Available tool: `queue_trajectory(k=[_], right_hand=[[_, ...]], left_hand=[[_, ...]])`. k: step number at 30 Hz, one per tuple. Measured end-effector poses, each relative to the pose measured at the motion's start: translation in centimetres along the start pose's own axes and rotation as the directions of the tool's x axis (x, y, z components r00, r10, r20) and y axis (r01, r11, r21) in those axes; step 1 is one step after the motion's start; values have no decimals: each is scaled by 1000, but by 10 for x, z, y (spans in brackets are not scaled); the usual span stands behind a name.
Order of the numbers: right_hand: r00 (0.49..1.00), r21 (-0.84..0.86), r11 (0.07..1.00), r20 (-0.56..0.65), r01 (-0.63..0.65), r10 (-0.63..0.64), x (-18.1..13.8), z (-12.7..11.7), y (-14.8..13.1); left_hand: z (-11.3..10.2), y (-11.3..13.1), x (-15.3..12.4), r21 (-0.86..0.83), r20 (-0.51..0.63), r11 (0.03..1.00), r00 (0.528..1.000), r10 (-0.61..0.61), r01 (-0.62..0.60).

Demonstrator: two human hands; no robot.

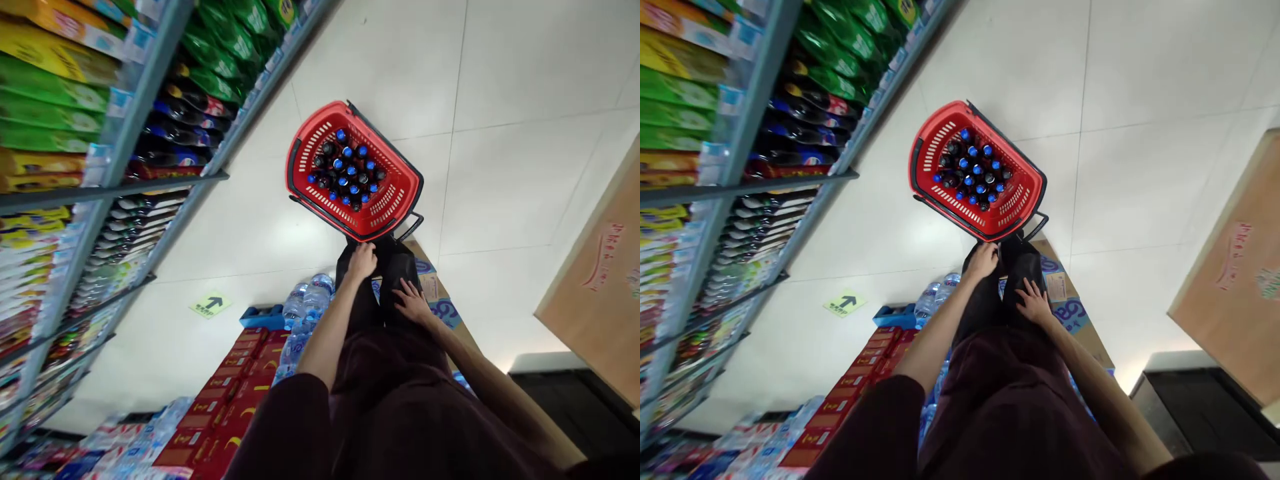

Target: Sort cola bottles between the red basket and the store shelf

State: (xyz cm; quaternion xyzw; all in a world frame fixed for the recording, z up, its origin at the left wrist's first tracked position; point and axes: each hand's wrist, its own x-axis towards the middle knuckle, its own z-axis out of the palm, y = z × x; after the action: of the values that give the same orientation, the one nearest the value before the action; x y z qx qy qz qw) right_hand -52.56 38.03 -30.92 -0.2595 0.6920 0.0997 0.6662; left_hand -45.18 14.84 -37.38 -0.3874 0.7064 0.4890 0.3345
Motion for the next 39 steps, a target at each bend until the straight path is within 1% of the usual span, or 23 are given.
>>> queue_trajectory(k=[2, 5, 8, 10, 12, 13, 16, 19, 21, 23, 25, 27, 29, 31, 34, 36, 39], right_hand=[[1000, -44, 999, 9, -15, 16, 19, 6, -4], [997, -111, 992, -42, -62, 57, 43, 9, -12], [979, -152, 976, -157, -157, 133, 65, 5, -16], [945, -158, 958, -265, -238, 191, 79, -2, -14], [905, -159, 942, -360, -297, 225, 94, -10, -10], [891, -158, 936, -389, -316, 235, 101, -14, -7], [871, -156, 921, -412, -356, 267, 118, -25, 0], [862, -142, 918, -422, -370, 282, 128, -33, 5], [857, -119, 923, -430, -366, 285, 131, -35, 8], [857, -102, 929, -432, -356, 282, 132, -34, 11], [862, -96, 935, -428, -340, 270, 132, -30, 14], [870, -94, 940, -417, -328, 262, 131, -24, 16], [881, -98, 943, -398, -319, 257, 128, -17, 16], [893, -109, 946, -378, -305, 244, 123, -11, 14], [913, -118, 959, -353, -259, 203, 113, -6, 8], [924, -106, 969, -339, -223, 176, 108, -9, 3], [934, -67, 989, -343, -128, 98, 105, -20, -10]], left_hand=[[-21, -36, 36, 4, -70, 997, 995, -71, 71], [-63, -85, 91, 6, -197, 985, 966, -166, 171], [-103, -121, 142, 7, -320, 980, 929, -187, 200], [-122, -137, 174, 7, -377, 985, 913, -155, 170], [-132, -149, 202, 4, -408, 993, 907, -103, 114], [-134, -154, 215, 0, -412, 995, 907, -87, 96], [-133, -165, 244, 16, -407, 994, 908, -96, 113], [-130, -169, 257, 119, -408, 985, 911, -65, 123], [-131, -167, 259, 167, -383, 982, 924, -19, 90], [-135, -162, 255, 141, -389, 988, 921, -7, 67], [-144, -155, 245, 75, -448, 995, 894, -22, 62], [-156, -148, 229, 19, -498, 998, 866, -36, 53], [-173, -141, 208, -16, -503, 999, 863, -36, 32], [-194, -133, 179, -67, -476, 997, 878, -55, 26], [-228, -114, 129, -188, -412, 982, 905, -107, 30], [-249, -98, 96, -269, -343, 963, 933, -111, 15], [-269, -76, 57, -305, -232, 952, 972, -40, -33]])
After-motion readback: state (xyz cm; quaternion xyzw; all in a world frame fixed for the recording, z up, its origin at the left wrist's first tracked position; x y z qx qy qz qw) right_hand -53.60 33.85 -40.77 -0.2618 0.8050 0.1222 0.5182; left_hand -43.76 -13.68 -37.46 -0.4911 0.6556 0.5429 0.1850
